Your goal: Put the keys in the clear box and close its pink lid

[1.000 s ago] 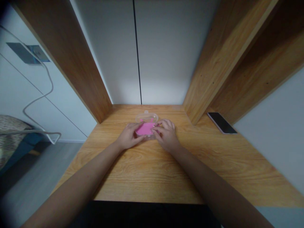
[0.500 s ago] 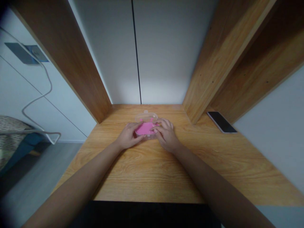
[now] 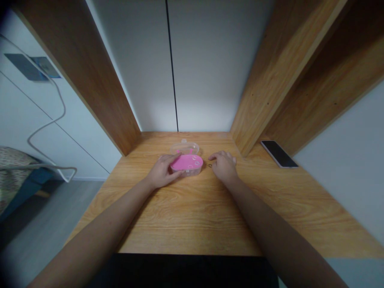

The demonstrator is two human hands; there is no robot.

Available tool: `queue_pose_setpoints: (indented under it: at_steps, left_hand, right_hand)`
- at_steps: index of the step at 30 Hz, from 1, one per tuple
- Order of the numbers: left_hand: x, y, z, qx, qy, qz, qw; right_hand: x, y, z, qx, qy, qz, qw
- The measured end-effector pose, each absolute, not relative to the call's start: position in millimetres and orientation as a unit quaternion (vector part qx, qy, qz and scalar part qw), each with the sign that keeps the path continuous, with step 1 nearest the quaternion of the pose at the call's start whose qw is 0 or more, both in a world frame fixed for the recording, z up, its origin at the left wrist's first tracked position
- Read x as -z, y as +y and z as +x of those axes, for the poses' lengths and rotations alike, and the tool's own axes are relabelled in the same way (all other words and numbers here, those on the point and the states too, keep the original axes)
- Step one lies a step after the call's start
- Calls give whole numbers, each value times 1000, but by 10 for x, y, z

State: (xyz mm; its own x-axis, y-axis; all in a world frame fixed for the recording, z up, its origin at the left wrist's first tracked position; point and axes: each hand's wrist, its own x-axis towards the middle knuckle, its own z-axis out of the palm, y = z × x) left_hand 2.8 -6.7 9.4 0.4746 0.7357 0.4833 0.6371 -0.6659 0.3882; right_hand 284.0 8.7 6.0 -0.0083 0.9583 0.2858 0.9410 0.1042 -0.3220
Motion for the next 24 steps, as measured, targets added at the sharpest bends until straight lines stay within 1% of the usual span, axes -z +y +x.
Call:
queue_pose_setpoints:
  at_steps: [3,16,24]
  left_hand:
    - [-94,-69,28,-317,403,855,77]
    - [-89,-65,21,-319,402,855,74]
    - [-85,-70,27,-320,403,854,74]
  right_hand:
    - [-41,105,2835,-23,-698,-689,194]
    - [3,84,2754,-29,-697,-695,176]
    - [46,95,2762,-27,-712,-673,199]
